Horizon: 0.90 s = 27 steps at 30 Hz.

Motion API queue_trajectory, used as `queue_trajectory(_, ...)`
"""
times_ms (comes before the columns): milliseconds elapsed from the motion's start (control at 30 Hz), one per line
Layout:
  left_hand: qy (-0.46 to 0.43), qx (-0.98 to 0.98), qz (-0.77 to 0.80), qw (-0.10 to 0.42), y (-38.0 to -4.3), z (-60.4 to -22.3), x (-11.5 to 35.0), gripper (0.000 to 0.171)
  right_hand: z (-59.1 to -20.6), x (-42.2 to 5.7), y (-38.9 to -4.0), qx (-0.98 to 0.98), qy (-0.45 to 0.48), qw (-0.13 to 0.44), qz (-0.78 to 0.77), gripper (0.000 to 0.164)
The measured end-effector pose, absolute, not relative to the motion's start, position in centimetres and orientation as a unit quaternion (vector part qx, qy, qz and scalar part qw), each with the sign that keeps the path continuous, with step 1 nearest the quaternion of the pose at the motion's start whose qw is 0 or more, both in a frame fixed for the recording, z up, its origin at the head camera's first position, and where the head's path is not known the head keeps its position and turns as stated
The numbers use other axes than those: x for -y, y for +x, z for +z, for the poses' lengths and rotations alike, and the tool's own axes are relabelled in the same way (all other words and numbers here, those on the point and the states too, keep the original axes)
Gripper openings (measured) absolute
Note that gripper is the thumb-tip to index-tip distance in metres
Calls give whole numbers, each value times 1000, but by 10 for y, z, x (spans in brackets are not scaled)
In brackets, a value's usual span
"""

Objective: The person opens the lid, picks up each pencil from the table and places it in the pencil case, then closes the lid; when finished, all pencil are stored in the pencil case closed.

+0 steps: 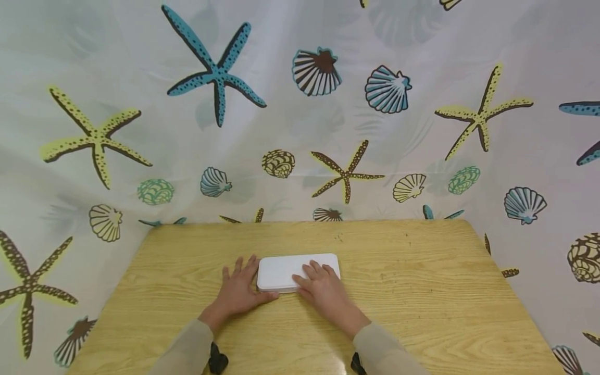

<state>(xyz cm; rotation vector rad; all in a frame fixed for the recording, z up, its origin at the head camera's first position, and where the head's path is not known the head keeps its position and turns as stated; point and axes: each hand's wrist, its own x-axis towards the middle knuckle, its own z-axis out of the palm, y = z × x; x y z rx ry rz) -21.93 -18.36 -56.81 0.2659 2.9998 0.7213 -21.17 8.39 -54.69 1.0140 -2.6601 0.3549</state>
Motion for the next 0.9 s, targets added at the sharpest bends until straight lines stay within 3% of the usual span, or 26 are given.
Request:
queue_trajectory(367, 86, -969, 233, 23, -218, -566, 185, 110, -543, -84, -205, 920, 337, 37, 198, 51)
queue_trajectory(900, 89, -968, 233, 29, -221, -567, 185, 111, -545, -89, -206, 915, 357, 7, 187, 57)
